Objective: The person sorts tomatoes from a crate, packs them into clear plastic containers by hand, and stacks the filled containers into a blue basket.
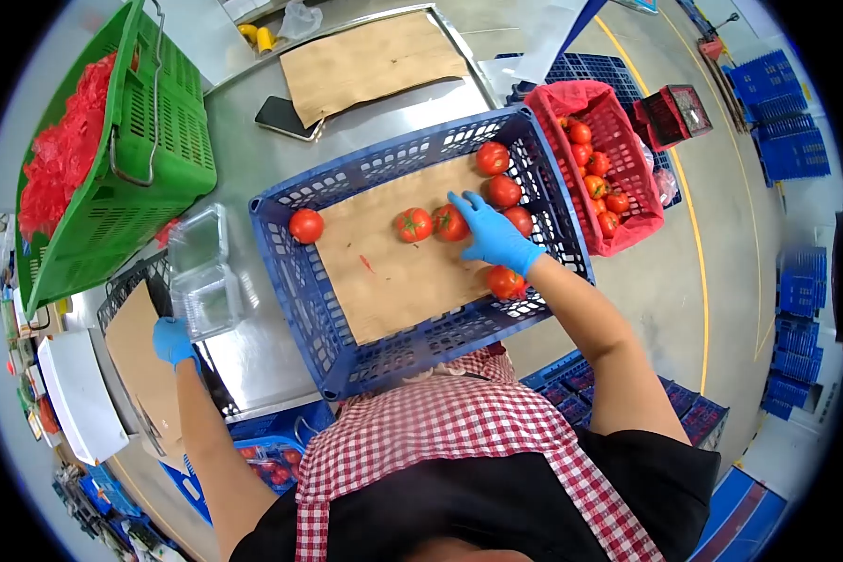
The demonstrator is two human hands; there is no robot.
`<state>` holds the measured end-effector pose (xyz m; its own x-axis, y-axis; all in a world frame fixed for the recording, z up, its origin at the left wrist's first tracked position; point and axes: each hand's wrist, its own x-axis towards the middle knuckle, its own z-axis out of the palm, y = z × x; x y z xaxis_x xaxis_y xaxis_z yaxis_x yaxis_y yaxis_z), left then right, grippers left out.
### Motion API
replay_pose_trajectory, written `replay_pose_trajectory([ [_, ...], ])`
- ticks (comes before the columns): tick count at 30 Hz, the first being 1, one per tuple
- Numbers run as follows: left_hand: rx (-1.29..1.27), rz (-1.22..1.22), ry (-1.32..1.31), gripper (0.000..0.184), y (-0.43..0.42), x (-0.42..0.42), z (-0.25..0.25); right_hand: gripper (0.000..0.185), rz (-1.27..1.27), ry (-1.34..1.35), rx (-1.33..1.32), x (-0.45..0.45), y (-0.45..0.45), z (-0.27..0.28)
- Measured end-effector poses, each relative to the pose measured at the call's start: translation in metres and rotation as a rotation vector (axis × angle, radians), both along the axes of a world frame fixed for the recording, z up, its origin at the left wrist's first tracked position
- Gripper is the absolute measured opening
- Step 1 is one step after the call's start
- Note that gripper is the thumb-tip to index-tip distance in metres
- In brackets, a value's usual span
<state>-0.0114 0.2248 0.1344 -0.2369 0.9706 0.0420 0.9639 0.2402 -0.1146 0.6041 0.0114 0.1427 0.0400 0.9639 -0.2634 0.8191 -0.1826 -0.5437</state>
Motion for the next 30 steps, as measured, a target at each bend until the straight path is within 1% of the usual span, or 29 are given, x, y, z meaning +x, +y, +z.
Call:
replay_pose_trajectory([
  [1,-0.008,-0.02,0.026,0.019,0.0,-0.004,0.0,0.081,-0.019,0.024,0.017,-0.002,0.005,-0.007],
  [3,-0.034,-0.021,-0.04,0.019,0.001,-0.012,0.0,0.074,-0.056,0.065,0.053,-0.002,0.011,-0.02],
  [6,-0.068,-0.012,-0.127,0.018,0.002,-0.036,-0.014,0.059,-0.645,0.95,-0.279,-0.008,0.015,-0.012],
  [7,-0.077,-0.013,-0.155,0.017,0.003,-0.035,-0.015,0.06,-0.798,1.288,-0.338,-0.009,0.013,-0.007],
  [10,-0.032,0.032,-0.129,0.016,0.001,-0.022,-0.014,0.067,-0.83,1.881,-0.449,-0.011,0.001,0.02],
  [11,-0.038,0.032,-0.115,0.017,0.001,-0.021,-0.016,0.073,-0.85,1.843,-0.431,-0.016,-0.001,0.029],
  [13,-0.044,0.027,-0.082,0.021,0.005,-0.024,-0.018,0.074,-0.887,1.974,-0.526,-0.026,-0.006,0.047],
  [14,-0.091,0.031,-0.089,0.022,0.009,-0.026,-0.018,0.075,-0.899,2.04,-0.577,-0.03,-0.008,0.054],
  [16,-0.185,0.042,-0.102,0.026,0.015,-0.033,-0.017,0.075,-0.884,2.093,-0.578,-0.037,-0.012,0.062],
  [18,-0.271,-0.059,-0.058,0.028,0.022,-0.047,-0.024,0.073,-0.886,2.115,-0.582,-0.044,-0.015,0.073],
  [19,-0.315,-0.11,-0.036,0.029,0.022,-0.051,-0.025,0.072,-0.811,2.178,-0.596,-0.045,-0.019,0.073],
  [21,-0.293,-0.097,-0.106,0.025,0.02,-0.057,-0.029,0.069,-0.651,2.297,-0.624,-0.046,-0.026,0.07],
  [22,-0.282,-0.089,-0.141,0.023,0.019,-0.06,-0.028,0.068,-0.632,2.206,-0.541,-0.05,-0.028,0.077],
  [24,-0.246,0.008,-0.513,0.019,0.014,-0.062,-0.021,0.066,-0.589,2.016,-0.386,-0.062,-0.032,0.102],
  [25,-0.225,0.059,-0.698,0.017,0.011,-0.063,-0.016,0.062,-0.491,1.901,-0.273,-0.066,-0.036,0.107],
  [28,-0.067,0.171,-1.028,0.012,0.0,-0.051,0.01,0.065,-0.432,1.622,-0.076,-0.073,-0.042,0.099],
  [29,-0.079,0.219,-1.177,0.009,-0.005,-0.053,0.02,0.07,-0.411,1.602,-0.086,-0.076,-0.04,0.109],
  [30,-0.031,0.194,-1.313,0.007,-0.013,-0.054,0.028,0.07,-0.381,1.594,-0.083,-0.08,-0.038,0.115],
])
